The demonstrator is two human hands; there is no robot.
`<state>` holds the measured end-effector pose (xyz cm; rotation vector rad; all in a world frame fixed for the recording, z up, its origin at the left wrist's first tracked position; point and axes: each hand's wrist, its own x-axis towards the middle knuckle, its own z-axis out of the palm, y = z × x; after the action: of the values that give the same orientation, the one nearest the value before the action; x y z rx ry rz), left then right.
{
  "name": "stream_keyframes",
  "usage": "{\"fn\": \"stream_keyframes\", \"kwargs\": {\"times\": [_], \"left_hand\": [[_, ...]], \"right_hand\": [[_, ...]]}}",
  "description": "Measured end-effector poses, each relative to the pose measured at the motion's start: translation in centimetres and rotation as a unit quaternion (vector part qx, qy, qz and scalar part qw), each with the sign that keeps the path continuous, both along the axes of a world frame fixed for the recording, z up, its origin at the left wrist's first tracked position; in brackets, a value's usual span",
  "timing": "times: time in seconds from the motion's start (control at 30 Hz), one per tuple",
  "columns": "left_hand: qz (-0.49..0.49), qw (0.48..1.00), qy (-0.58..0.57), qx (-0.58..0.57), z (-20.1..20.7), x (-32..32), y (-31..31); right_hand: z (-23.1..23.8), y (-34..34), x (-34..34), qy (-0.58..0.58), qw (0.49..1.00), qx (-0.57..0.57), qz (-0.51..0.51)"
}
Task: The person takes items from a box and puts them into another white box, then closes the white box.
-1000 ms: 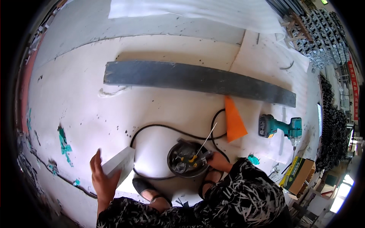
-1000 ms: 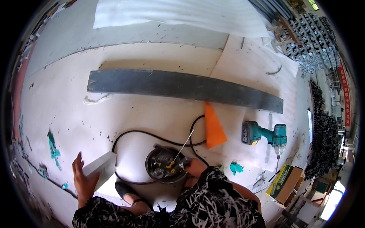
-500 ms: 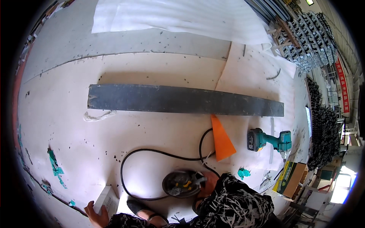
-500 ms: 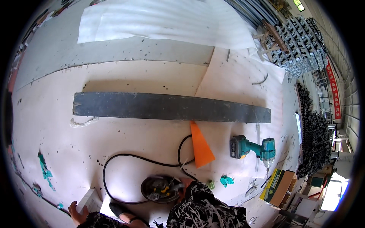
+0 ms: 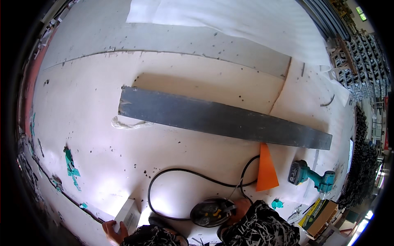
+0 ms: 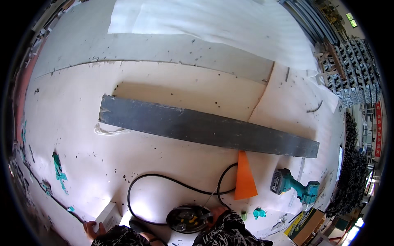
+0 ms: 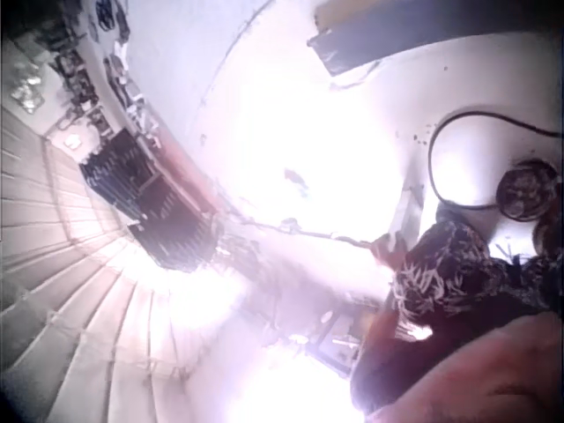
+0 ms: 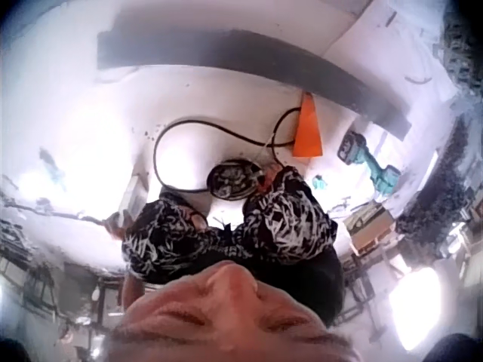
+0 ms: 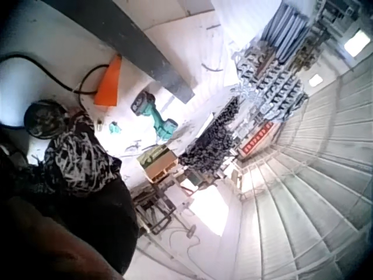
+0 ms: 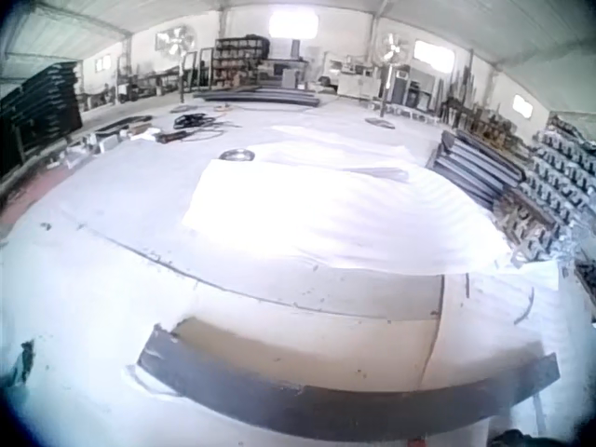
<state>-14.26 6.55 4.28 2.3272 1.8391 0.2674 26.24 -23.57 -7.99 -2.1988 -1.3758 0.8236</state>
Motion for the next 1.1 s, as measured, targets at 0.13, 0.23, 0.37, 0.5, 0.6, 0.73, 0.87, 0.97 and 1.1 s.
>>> {"fn": "stream_keyframes", "kwargs": {"times": [0.13, 0.23, 0.37, 0.5, 0.6, 0.73, 0.87, 0.97, 1.1], "left_hand": [[0.054, 0.997, 0.038, -0.025, 0.9, 0.4, -1.1], [0.019, 0.999, 0.039, -0.025, 1.5, 0.0, -1.0], [0.01, 1.0, 0.017, -0.012, 2.2, 2.6, -1.3], [0.046, 0.998, 0.038, -0.029, 1.8, 3.5, -1.5], [0.031, 0.995, 0.08, -0.054, 2.2, 2.4, 0.2], [0.045, 0.98, 0.105, -0.163, 3.7, 2.7, 1.6], [0.001, 0.928, 0.13, -0.351, 6.1, 2.8, 2.9], [0.029, 0.92, 0.136, -0.366, 6.7, 4.5, 1.8], [0.021, 0.923, 0.106, -0.368, 9.9, 3.9, -1.2]], "right_hand": [[-1.6, -1.1, -0.3, -0.013, 0.996, -0.087, 0.03], [-1.7, -1.9, -0.4, -0.049, 0.985, -0.156, 0.057], [-0.2, 0.4, -0.8, -0.117, 0.992, -0.055, 0.012], [0.4, 0.9, -0.6, -0.147, 0.981, -0.111, 0.059], [0.4, 4.1, -0.9, -0.068, 0.966, -0.249, -0.003], [2.7, 8.3, 0.0, 0.046, 0.932, -0.352, -0.076], [6.4, 8.0, 2.1, -0.018, 0.937, -0.347, -0.027], [9.7, 3.0, 4.1, 0.098, 0.949, -0.249, -0.168], [18.1, -2.5, 7.5, 0.281, 0.895, -0.258, -0.23]]}}
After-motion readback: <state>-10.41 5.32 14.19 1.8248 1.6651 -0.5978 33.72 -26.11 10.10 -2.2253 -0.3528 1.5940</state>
